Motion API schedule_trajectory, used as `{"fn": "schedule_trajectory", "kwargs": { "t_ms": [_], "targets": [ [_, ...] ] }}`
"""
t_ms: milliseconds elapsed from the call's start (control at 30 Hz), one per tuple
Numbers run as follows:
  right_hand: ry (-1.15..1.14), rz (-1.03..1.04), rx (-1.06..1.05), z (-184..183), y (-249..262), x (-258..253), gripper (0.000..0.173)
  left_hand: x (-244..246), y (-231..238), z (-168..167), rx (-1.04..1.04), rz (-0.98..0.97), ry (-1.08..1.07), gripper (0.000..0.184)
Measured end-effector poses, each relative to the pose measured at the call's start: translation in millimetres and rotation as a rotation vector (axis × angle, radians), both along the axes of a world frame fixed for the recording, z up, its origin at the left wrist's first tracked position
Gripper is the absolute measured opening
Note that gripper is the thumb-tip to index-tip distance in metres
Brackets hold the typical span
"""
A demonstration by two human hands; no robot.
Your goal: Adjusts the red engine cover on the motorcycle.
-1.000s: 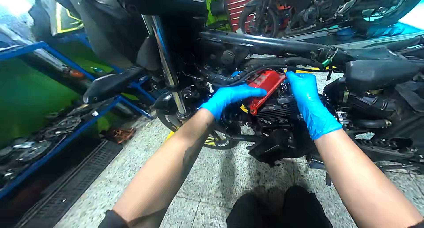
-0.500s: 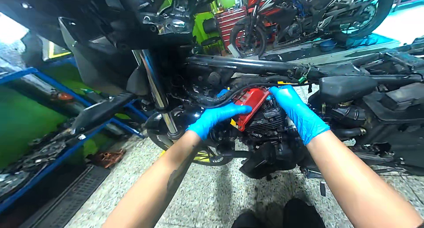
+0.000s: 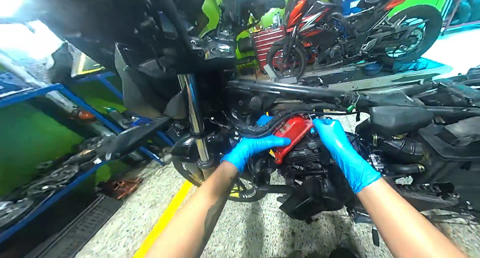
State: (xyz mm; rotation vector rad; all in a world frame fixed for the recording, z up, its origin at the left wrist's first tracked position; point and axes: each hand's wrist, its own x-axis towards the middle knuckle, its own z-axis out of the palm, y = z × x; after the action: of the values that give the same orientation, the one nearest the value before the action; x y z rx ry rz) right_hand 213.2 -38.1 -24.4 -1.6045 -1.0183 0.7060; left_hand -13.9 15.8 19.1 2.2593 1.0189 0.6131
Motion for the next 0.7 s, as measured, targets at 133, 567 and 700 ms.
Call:
{"fn": "schedule_trajectory", "kwargs": {
  "t_ms": [133, 567, 700],
  "targets": [
    [-0.107, 0.016, -0.006, -7.2, 13.7, 11.7, 0.043, 47.6, -80.9, 44.8, -0.148, 0.423, 0.406, 0.059],
    [-0.266, 0.032, 0.019, -11.6, 8.8, 13.9, 0.044, 26.9, -12.8, -25.8, 0.143, 0.461, 0.344, 0.091],
    [-0.33, 0.089, 0.011, -8.1, 4.3, 1.1, 0.039, 6.6, -28.3, -16.1, -0.021, 0.335, 0.098, 0.069]
  ]
}}
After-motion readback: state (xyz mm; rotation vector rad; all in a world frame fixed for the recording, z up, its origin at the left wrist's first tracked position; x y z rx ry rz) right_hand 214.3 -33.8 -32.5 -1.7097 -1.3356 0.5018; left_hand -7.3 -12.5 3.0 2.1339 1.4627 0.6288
